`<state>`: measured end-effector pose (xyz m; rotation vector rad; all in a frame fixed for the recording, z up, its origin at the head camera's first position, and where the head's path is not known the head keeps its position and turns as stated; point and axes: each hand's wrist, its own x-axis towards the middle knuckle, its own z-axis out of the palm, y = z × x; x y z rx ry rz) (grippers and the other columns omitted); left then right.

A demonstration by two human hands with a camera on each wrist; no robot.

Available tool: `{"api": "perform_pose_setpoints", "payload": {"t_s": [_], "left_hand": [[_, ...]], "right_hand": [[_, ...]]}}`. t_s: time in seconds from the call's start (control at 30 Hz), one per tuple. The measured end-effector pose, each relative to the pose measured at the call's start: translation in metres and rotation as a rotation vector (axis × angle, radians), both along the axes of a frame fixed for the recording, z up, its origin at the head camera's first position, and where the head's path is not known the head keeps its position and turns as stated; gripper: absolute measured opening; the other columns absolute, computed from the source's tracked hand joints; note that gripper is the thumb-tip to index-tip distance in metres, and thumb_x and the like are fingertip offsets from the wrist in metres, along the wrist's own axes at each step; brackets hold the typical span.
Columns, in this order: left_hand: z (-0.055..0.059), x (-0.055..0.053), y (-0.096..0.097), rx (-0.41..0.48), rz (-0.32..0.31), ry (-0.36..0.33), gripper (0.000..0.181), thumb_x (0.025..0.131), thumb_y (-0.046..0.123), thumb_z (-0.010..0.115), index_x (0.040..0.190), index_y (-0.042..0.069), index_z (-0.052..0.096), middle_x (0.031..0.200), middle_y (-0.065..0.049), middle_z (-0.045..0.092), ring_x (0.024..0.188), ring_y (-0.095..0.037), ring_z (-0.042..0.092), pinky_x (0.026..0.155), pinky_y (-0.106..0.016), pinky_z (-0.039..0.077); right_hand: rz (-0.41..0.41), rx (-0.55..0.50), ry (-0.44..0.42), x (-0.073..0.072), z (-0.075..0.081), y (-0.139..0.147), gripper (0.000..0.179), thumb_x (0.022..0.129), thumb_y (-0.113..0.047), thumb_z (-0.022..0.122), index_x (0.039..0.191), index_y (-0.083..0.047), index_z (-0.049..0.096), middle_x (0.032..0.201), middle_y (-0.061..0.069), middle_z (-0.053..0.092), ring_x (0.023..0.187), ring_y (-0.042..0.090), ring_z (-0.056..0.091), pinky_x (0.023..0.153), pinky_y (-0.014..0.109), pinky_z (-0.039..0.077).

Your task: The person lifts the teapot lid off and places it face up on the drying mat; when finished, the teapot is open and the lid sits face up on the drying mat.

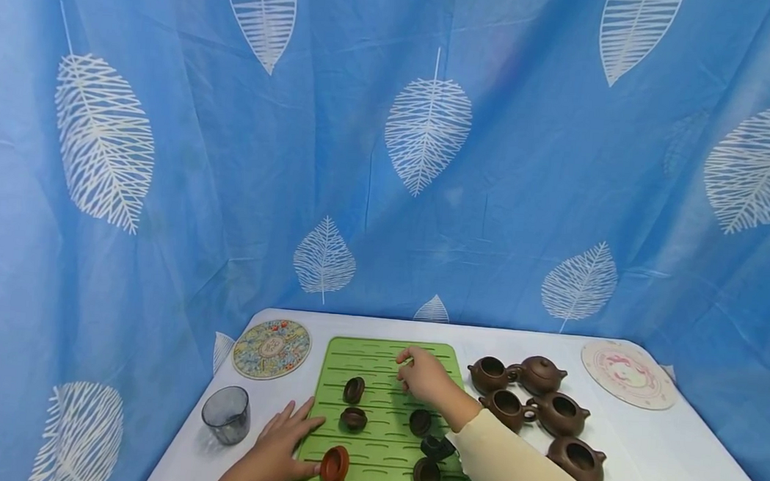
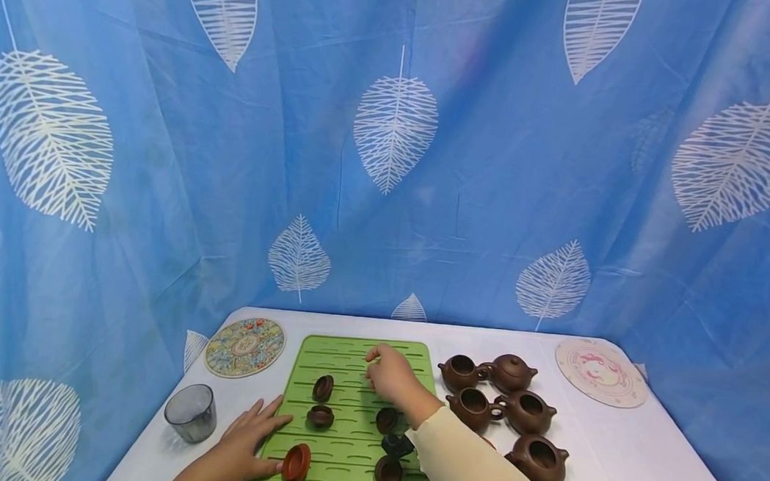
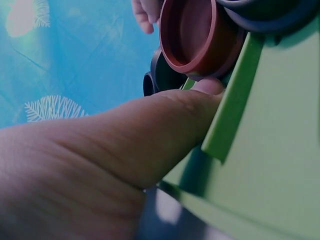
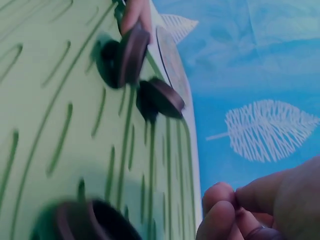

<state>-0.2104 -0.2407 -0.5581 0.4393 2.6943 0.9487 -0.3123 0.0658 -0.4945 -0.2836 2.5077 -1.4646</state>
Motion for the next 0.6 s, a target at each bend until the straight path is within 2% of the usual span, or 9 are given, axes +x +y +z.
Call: {"api": "perform_pose_setpoints", "payload": {"t_s": [0.2,0.37,0.6], "left_hand": [[0.001,0.0,0.002,0.005,0.002,0.003,0.085,0.083,0.055,0.085,0.152,0.016,0.056,0.173,-0.016,0.025,0.156,-0.057,0.012,0.116,-0.082,0.01],[0.002,0.0,0.002,0.002,0.0,0.002,0.084,0.083,0.053,0.085,0.152,0.015,0.056,0.173,-0.017,0.024,0.155,-0.059,0.012,0.116,-0.082,0.01],[0.001,-0.001,0.0,-0.008,0.004,-0.009,0.083,0.083,0.051,0.087,0.152,0.016,0.057,0.173,-0.016,0.024,0.155,-0.059,0.012,0.117,-0.082,0.01]], "right_hand": [[-0.031,0.042,0.047,-0.002,0.009,0.024,0.019,0.106,-0.004,0.053,0.122,0.002,0.062,0.099,0.02,0.071,0.081,0.034,0.071,0.061,0.035,0.055],[-0.059,0.063,0.045,-0.004,0.012,0.043,0.014,0.106,-0.006,0.056,0.118,-0.001,0.062,0.1,0.021,0.069,0.081,0.034,0.071,0.068,0.043,0.059],[-0.104,0.126,0.052,-0.003,0.013,0.064,0.019,0.106,-0.011,0.059,0.123,-0.001,0.062,0.101,0.018,0.068,0.079,0.03,0.069,0.062,0.035,0.053]]}}
